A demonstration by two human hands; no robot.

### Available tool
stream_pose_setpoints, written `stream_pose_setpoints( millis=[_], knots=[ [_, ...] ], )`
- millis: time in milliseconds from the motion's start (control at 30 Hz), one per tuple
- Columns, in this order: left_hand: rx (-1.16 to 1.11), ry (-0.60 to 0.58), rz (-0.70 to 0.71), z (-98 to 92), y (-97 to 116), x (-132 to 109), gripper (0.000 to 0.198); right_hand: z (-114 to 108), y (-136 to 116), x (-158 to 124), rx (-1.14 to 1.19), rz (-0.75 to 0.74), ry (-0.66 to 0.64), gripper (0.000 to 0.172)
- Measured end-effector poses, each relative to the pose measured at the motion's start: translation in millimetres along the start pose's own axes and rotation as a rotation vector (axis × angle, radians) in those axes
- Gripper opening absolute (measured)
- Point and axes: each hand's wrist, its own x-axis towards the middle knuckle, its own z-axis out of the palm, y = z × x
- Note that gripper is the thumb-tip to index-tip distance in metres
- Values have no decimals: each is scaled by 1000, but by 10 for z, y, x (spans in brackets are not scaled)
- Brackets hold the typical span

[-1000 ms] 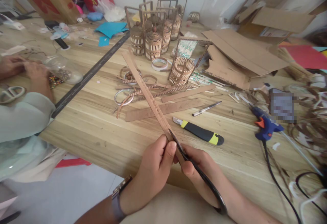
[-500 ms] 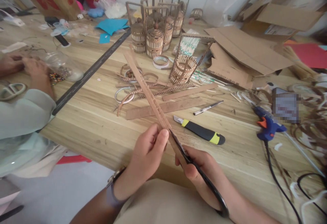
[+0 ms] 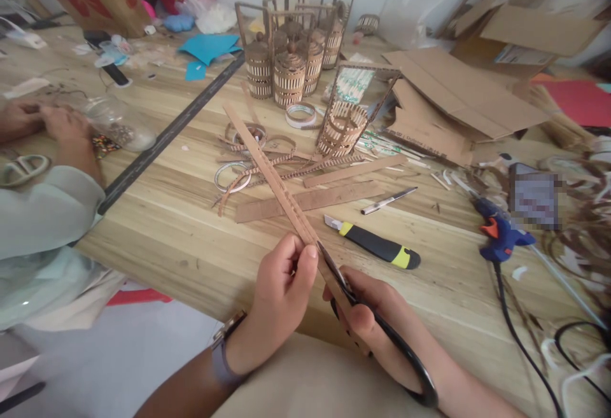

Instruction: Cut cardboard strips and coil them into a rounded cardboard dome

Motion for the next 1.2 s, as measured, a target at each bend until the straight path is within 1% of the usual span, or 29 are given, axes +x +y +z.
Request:
stream_pose_setpoints(
  millis=[167,467,767,900,1200],
  knots=[
    [17,4,31,-3,11,-15,33,11,-30,-1,7,-12,-34,77],
    [16,15,20,25,-6,-46,33,55,31,-29,19,-53,18,75],
    [-28,44,16,42,9,-63,35,64,-20,-35,-3,-37,9,77],
    [-5,70,27,42,24,-64,34,63,-26,-47,-7,-56,7,75],
    [-15,71,23,45,44,-61,35,51,-6,-37,32,-62,7,72]
  ],
)
